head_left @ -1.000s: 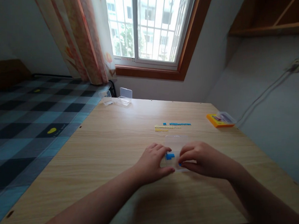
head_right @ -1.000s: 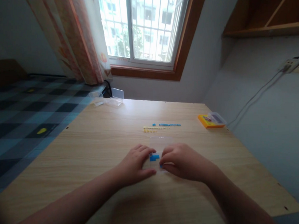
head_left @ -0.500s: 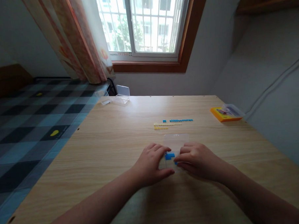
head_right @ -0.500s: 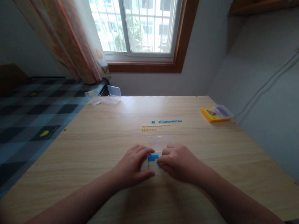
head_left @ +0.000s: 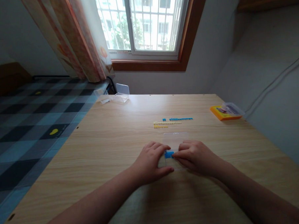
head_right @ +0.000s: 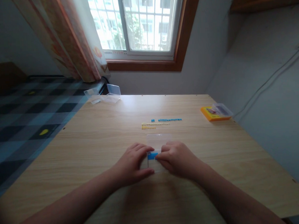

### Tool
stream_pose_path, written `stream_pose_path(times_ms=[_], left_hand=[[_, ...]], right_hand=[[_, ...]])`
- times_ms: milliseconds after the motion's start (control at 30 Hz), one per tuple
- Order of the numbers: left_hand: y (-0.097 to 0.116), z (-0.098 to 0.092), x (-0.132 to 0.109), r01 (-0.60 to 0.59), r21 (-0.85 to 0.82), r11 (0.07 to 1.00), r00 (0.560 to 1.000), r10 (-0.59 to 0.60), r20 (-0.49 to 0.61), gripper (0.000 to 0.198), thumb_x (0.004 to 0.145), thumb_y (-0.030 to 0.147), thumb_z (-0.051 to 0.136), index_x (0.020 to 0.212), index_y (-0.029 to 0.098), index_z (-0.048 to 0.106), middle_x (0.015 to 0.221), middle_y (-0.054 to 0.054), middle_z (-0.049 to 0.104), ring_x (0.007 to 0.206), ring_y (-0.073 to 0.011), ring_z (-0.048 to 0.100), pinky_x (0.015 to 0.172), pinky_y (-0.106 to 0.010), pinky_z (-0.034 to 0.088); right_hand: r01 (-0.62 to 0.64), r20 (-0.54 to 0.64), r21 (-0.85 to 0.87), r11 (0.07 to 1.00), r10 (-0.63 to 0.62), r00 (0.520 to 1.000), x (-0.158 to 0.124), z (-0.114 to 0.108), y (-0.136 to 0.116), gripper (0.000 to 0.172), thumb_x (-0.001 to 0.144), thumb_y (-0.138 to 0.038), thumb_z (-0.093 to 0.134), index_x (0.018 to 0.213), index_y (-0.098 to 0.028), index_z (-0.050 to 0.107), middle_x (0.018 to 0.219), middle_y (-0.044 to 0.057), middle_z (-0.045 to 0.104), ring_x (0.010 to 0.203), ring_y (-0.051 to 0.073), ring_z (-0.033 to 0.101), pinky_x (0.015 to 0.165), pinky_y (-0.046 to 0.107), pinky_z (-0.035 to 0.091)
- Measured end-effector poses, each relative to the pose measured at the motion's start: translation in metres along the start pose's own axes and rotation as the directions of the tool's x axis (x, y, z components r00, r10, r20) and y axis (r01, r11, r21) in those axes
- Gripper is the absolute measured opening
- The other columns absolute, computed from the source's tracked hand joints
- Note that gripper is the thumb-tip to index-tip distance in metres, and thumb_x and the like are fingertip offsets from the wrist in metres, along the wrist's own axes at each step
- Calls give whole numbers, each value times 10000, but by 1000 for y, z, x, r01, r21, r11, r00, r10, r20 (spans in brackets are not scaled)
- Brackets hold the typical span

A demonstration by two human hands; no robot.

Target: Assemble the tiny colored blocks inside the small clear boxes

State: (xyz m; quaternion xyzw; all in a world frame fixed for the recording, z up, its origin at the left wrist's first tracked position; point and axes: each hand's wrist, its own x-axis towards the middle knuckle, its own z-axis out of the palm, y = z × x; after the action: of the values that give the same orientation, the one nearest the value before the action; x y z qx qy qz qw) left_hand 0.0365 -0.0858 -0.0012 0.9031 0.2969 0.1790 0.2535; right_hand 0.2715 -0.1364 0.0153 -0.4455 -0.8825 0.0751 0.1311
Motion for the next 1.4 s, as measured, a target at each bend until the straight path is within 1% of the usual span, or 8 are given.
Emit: stream_pose_path(times_ms=[333, 600, 733, 867, 967, 1100, 1233, 1400], left_hand=[[0, 1, -1, -10, 4, 1000, 1000, 10, -9, 578, 759, 455, 835, 1236, 208, 621, 1219, -82, 682, 1145, -301, 588, 1042, -477, 444], [-2, 2, -1, -14, 13, 1000, 1000, 14, -12, 583, 765, 465, 828, 1248, 216, 618, 1226, -81, 677, 1152, -303, 583, 1043, -473, 442], [-2, 2, 0, -15, 12, 1000, 1000, 15, -10, 583, 764, 467, 827, 1250, 223, 617, 1228, -80, 675, 1155, -305, 578, 1042, -474, 439], [-1, 1, 0, -14, 11, 1000, 1000, 14, -8, 595, 760, 464, 831, 1255, 211, 619, 1237, -88, 673, 1158, -309, 575, 1044, -475, 435], [0, 0, 0, 9, 6, 1000, 1000, -9, 0, 577, 753, 436, 835, 1243, 215, 625, 1242, -81, 674, 1160, -307, 576, 1051, -476, 432], [1, -2, 0, 20, 1, 1000, 1000, -20, 9, 573, 751, 425, 831, 1246, 223, 624, 1236, -77, 677, 1154, -303, 579, 1047, -468, 437], [0, -1, -1, 16, 3, 1000, 1000, -16, 5, 566, 753, 434, 825, 1242, 230, 625, 1228, -72, 678, 1153, -304, 579, 1049, -471, 434], [-1, 2, -1, 5, -16, 1000, 1000, -6, -19, 576, 745, 426, 833, 1243, 221, 630, 1224, -74, 680, 1150, -305, 579, 1052, -469, 432]], right_hand=[[-8, 18, -4, 1000, 9, 1000, 1, 3, -3, 196, 954, -217, 584, 815, -225, 722, 766, 8, 685, 720, 146, 576, 676, 283, 352], [-6, -38, 13, 1000, 6, 999, -1, 1, -2, 184, 954, -214, 579, 906, -232, 756, 756, 11, 677, 689, 144, 581, 643, 279, 364], [50, -238, 63, 997, -34, 971, -5, -3, 1, 174, 965, -209, 582, 975, -209, 756, 750, 16, 676, 652, 135, 586, 611, 268, 387], [55, -531, 55, 997, -18, 847, -7, -12, 10, 143, 944, -169, 617, 1007, -178, 745, 711, 23, 661, 615, 135, 563, 600, 265, 425], [-26, -601, 32, 999, 40, 798, 1, -24, 25, 131, 930, -181, 637, 979, -179, 758, 758, 48, 683, 707, 167, 611, 681, 293, 479], [-150, -520, 30, 988, 143, 842, 30, -39, 54, 145, 920, -238, 656, 928, -192, 793, 829, 65, 729, 814, 202, 650, 767, 324, 493], [-276, -282, 0, 961, 265, 922, 71, -42, 84, 162, 908, -228, 662, 955, -208, 816, 892, 59, 756, 848, 196, 663, 789, 302, 478], [-348, -99, -55, 936, 342, 934, 108, -31, 107, 120, 858, -232, 721, 899, -219, 834, 909, 50, 774, 796, 173, 678, 708, 252, 465]])
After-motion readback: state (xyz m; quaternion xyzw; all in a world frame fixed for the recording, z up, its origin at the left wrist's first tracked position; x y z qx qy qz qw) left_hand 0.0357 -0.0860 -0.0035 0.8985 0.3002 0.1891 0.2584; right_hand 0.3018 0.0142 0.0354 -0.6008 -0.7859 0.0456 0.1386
